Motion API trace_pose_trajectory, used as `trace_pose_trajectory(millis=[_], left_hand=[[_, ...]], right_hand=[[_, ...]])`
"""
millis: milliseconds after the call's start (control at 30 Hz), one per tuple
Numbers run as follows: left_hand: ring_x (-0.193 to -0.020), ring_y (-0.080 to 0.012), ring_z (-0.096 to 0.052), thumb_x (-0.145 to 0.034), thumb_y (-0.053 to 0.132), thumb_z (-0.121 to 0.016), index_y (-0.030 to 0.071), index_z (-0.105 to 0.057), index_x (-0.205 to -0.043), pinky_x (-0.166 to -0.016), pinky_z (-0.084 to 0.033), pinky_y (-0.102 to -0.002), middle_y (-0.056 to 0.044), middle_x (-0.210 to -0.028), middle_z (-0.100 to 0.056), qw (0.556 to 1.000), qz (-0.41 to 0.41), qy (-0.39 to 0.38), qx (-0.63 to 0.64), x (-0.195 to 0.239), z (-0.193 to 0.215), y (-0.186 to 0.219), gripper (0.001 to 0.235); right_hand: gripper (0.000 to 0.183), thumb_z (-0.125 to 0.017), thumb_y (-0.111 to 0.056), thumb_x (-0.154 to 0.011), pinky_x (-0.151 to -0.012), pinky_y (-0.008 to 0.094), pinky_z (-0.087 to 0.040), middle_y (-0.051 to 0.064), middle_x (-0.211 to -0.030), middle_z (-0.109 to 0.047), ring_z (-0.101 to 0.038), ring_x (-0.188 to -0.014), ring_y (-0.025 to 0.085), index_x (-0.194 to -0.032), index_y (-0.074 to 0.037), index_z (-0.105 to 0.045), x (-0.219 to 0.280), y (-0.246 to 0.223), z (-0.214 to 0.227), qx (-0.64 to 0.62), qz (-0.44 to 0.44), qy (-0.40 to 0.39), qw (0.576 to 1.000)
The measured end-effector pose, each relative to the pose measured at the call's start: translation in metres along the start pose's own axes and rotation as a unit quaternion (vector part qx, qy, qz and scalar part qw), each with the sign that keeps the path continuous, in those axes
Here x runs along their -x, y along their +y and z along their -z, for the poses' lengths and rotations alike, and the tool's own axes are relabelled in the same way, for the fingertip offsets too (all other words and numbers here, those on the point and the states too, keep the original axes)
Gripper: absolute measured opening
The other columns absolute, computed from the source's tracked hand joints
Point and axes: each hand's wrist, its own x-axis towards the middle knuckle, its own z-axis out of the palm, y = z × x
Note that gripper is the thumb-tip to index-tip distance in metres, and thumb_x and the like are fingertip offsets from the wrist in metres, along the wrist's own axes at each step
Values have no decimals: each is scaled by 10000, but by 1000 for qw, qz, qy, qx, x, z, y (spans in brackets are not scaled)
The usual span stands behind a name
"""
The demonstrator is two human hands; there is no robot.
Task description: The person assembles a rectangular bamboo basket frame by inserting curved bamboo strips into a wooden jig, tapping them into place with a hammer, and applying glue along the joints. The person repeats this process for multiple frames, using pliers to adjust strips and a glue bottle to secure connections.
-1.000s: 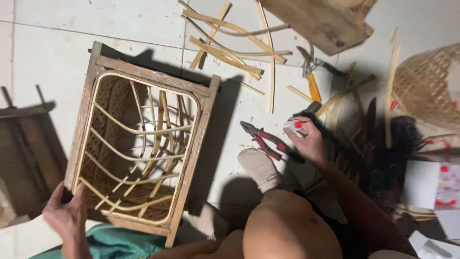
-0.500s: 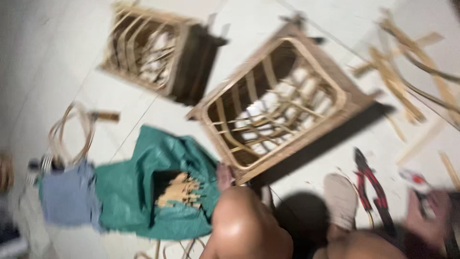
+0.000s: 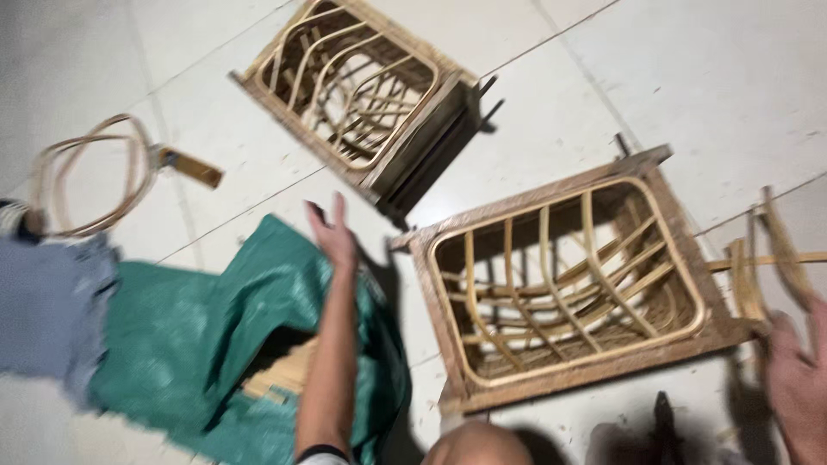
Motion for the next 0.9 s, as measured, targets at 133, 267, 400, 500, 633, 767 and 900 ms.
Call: trace_pose_trajectory(millis=[133, 267, 400, 500, 633, 767, 900], left_hand=[[-1396, -368, -419, -857, 300, -792, -8, -129, -1614, -1143, -361, -449, -278, -1568, -359, 988, 118, -90, 52, -97, -53, -26, 1052], [-1262, -320, -535, -858, 126, -804, 11, -88, -1629, -1040, -478, -378, -251, -1501, -422, 997, -9, -72, 3, -139, -63, -38, 1059], [-1130, -276, -643, -847, -3, -715, 51, -79, -1653, -918, -604, -325, -224, -1440, -483, 982, 47, -139, 117, -138, -73, -31, 1028], [-1165, -303, -619, -871, -1, -716, 51, -91, -1661, -947, -573, -358, -272, -1452, -502, 974, 59, -168, 139, -143, -84, -20, 1009], [-1406, -382, -375, -957, 160, -831, 23, 66, -1635, -1140, -380, -431, -311, -1618, -220, 978, 4, -198, 62, -145, -163, 1, 1133], [-1509, -406, -303, -878, 529, -850, -58, 28, -1600, -1206, -287, -516, -323, -1657, -185, 946, 111, -305, -27, -131, -269, 47, 1280], [-1431, -275, -437, -970, 601, -632, 9, -325, -1596, -1140, -394, -421, -189, -1589, -429, 871, 1, -485, 81, -84, -332, 96, 915]], right_hand=[[448, -471, -386, -1206, -1054, 503, -490, 286, -1312, -654, -631, -1262, 429, -1390, 1, -605, -47, 13, -57, 7, -104, -109, 989], [583, -428, -544, -1075, -915, 503, -552, 262, -1039, -764, -724, -1008, 415, -1407, -160, -714, -46, 17, -79, 152, -253, -258, 920], [567, -424, -561, -1083, -839, 486, -563, 221, -893, -765, -733, -868, 367, -1336, -173, -750, -35, 24, -77, 156, -243, -235, 928], [516, -464, -515, -1085, -805, 483, -565, 206, -903, -754, -728, -840, 370, -1314, -147, -742, -39, 15, -80, 165, -232, -227, 931], [400, -531, -353, -1045, -782, 461, -553, 173, -1012, -745, -712, -882, 363, -1316, -121, -712, -38, 6, -76, 155, -164, -196, 954], [341, -564, -245, -997, -836, 475, -542, 183, -1050, -729, -692, -947, 381, -1273, -114, -715, -32, 17, -75, 159, -135, -166, 964], [375, -512, -294, -1061, -823, 484, -540, 205, -1073, -702, -684, -957, 393, -1323, -94, -690, -21, 38, -74, 132, -137, -203, 960]])
